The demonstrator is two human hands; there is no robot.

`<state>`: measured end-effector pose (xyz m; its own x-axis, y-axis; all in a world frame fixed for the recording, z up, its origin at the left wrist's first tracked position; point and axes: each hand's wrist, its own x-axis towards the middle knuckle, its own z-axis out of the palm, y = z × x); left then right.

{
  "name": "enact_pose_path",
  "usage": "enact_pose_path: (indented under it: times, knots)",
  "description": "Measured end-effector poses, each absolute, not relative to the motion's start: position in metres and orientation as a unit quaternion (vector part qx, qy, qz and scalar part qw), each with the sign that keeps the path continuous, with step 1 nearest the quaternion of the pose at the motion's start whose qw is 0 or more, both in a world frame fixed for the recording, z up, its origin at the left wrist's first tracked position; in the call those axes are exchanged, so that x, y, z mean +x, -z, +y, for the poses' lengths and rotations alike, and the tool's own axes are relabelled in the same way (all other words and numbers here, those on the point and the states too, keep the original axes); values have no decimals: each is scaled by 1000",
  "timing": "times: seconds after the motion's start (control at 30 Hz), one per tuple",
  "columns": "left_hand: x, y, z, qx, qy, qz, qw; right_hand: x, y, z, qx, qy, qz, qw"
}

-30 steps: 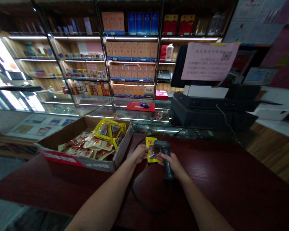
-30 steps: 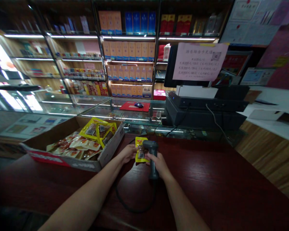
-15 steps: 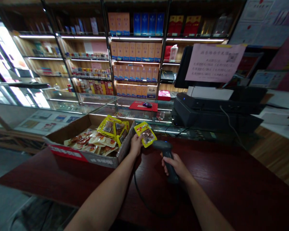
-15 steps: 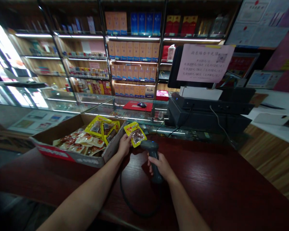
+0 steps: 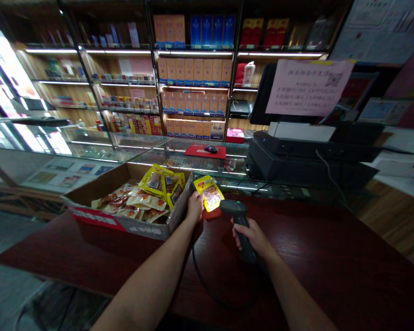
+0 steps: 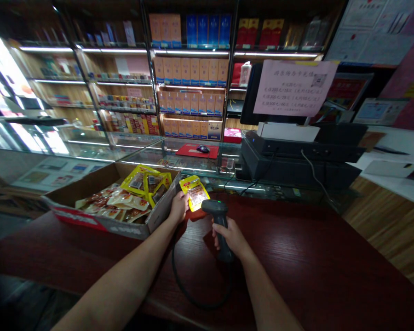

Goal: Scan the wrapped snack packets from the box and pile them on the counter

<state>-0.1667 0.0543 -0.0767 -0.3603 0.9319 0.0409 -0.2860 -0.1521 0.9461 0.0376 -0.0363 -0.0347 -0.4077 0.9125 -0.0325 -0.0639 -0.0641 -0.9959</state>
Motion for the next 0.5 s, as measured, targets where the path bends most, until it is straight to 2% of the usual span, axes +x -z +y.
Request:
enact_pose_path:
  times: [0.27,0.5]
  knots:
    - [-169,80,51,400,-668,465,422,39,37,-35,-376,-637,-536,407]
    - [-169,31,27,520,-595,548,275,31,27,-38,-342,-656,-507,442]
